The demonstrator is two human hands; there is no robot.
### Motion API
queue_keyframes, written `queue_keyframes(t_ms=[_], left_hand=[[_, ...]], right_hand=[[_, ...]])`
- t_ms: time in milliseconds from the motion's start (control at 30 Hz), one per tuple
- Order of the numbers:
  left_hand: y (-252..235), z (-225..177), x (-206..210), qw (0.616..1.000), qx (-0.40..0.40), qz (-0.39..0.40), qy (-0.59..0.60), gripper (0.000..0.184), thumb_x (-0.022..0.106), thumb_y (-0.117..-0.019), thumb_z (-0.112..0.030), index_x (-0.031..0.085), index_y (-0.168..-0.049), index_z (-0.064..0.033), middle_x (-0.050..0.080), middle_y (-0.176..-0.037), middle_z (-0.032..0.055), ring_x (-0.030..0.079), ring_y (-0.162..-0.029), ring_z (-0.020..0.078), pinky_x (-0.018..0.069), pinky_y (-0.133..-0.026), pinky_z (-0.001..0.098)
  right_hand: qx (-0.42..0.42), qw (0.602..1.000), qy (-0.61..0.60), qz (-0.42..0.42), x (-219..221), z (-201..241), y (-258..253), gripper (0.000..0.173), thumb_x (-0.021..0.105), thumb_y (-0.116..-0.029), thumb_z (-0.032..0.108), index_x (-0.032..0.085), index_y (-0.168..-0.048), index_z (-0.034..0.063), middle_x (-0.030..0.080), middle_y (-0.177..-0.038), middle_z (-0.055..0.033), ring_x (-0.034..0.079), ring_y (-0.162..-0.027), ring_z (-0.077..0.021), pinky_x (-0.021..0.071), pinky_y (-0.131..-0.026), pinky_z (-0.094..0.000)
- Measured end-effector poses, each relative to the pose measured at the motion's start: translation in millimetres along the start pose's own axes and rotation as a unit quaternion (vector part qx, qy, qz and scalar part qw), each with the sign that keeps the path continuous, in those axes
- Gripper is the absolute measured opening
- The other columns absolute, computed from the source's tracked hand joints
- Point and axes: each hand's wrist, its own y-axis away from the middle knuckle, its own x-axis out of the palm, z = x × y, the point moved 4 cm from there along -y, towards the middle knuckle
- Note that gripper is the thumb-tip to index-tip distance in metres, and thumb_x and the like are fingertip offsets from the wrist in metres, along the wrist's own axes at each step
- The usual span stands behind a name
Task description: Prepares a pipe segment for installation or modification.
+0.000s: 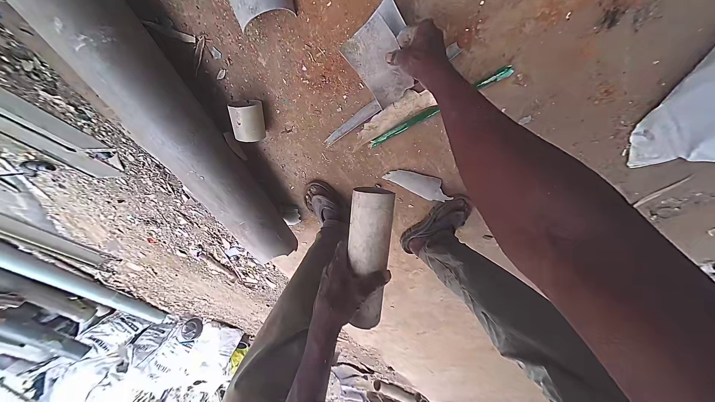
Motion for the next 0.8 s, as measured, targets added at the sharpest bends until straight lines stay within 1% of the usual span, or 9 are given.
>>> queue_keyframes(t_ms=[67, 200, 300, 433, 500, 567, 633, 700, 800], left_hand=[[-1, 1, 0, 1.000, -0.008, -0.003, 0.022, 0.092, 0.085, -0.0692, -0.044, 0.050, -0.144, -0.0058, 0.069, -0.116, 0.0110, 0.068, -0.103, 0.0176, 0.0567, -0.091, 0.0397], [2, 1, 0, 0.999, 0.002, -0.002, 0.034, 0.092, 0.085, -0.0687, -0.046, 0.050, -0.144, -0.0060, 0.069, -0.114, 0.0097, 0.068, -0.102, 0.0156, 0.0570, -0.090, 0.0382], [2, 2, 1, 0.999, 0.010, -0.002, 0.040, 0.093, 0.085, -0.0685, -0.047, 0.049, -0.143, -0.0059, 0.068, -0.113, 0.0097, 0.069, -0.100, 0.0158, 0.0579, -0.089, 0.0381], [-3, 2, -1, 0.999, 0.016, -0.011, 0.039, 0.091, 0.085, -0.0684, -0.047, 0.051, -0.141, -0.0048, 0.069, -0.111, 0.0099, 0.069, -0.097, 0.0159, 0.0588, -0.087, 0.0380], [-4, 2, -2, 1.000, 0.019, -0.009, 0.013, 0.090, 0.084, -0.0704, -0.047, 0.050, -0.142, -0.0038, 0.069, -0.112, 0.0107, 0.069, -0.098, 0.0165, 0.0584, -0.088, 0.0383], [-5, 2, -1, 1.000, 0.015, -0.011, -0.006, 0.090, 0.083, -0.0708, -0.046, 0.049, -0.143, -0.0037, 0.068, -0.113, 0.0110, 0.069, -0.098, 0.0166, 0.0580, -0.088, 0.0384], [-6, 3, 2, 1.000, 0.008, -0.012, -0.020, 0.091, 0.083, -0.0711, -0.046, 0.049, -0.144, -0.0033, 0.068, -0.114, 0.0111, 0.069, -0.099, 0.0162, 0.0577, -0.088, 0.0378], [-5, 3, 5, 0.999, -0.001, -0.013, -0.031, 0.090, 0.084, -0.0704, -0.046, 0.050, -0.142, -0.0039, 0.068, -0.112, 0.0104, 0.068, -0.098, 0.0161, 0.0577, -0.087, 0.0376], [-5, 5, 8, 0.999, -0.007, -0.015, -0.041, 0.089, 0.084, -0.0698, -0.046, 0.050, -0.142, -0.0053, 0.069, -0.112, 0.0090, 0.069, -0.097, 0.0147, 0.0586, -0.087, 0.0362]], right_hand=[[-0.019, 1.000, 0.005, -0.011, 6, 6, -11, 0.058, 0.072, -0.0927, 0.018, 0.051, -0.137, -0.0126, 0.054, -0.141, -0.0317, 0.050, -0.137, -0.0412, 0.0390, -0.111, -0.0563], [-0.071, 0.995, 0.016, -0.064, 2, 6, 17, 0.048, 0.068, -0.0944, 0.021, 0.060, -0.129, -0.0111, 0.061, -0.132, -0.0309, 0.055, -0.131, -0.0401, 0.0391, -0.112, -0.0494], [-0.117, 0.991, 0.041, -0.051, -13, -17, 70, 0.037, 0.068, -0.0968, 0.022, 0.068, -0.117, -0.0093, 0.067, -0.117, -0.0303, 0.062, -0.116, -0.0426, 0.0436, -0.104, -0.0546], [-0.145, 0.987, 0.022, 0.063, -2, -93, 135, 0.019, 0.073, -0.0918, 0.009, 0.072, -0.101, -0.0083, 0.070, -0.101, -0.0278, 0.068, -0.097, -0.0421, 0.0497, -0.090, -0.0604], [-0.110, 0.983, 0.047, 0.142, 26, -143, 156, 0.016, 0.073, -0.0913, 0.006, 0.073, -0.100, -0.0077, 0.070, -0.103, -0.0268, 0.068, -0.099, -0.0423, 0.0504, -0.090, -0.0604], [-0.068, 0.966, 0.125, 0.216, 58, -182, 169, 0.022, 0.070, -0.0951, 0.009, 0.071, -0.110, -0.0075, 0.067, -0.116, -0.0280, 0.064, -0.112, -0.0448, 0.0478, -0.098, -0.0603], [-0.053, 0.954, 0.186, 0.227, 83, -207, 183, 0.027, 0.067, -0.0961, 0.007, 0.068, -0.117, -0.0099, 0.061, -0.127, -0.0316, 0.061, -0.117, -0.0489, 0.0480, -0.098, -0.0618], [-0.049, 0.960, 0.204, 0.186, 99, -224, 189, 0.028, 0.065, -0.0959, 0.004, 0.066, -0.119, -0.0118, 0.054, -0.139, -0.0343, 0.056, -0.125, -0.0522, 0.0463, -0.102, -0.0624], [-0.042, 0.985, 0.156, 0.054, 104, -231, 186, 0.042, 0.068, -0.0918, 0.001, 0.057, -0.129, -0.0132, 0.048, -0.145, -0.0362, 0.047, -0.135, -0.0551, 0.0417, -0.107, -0.0659]])
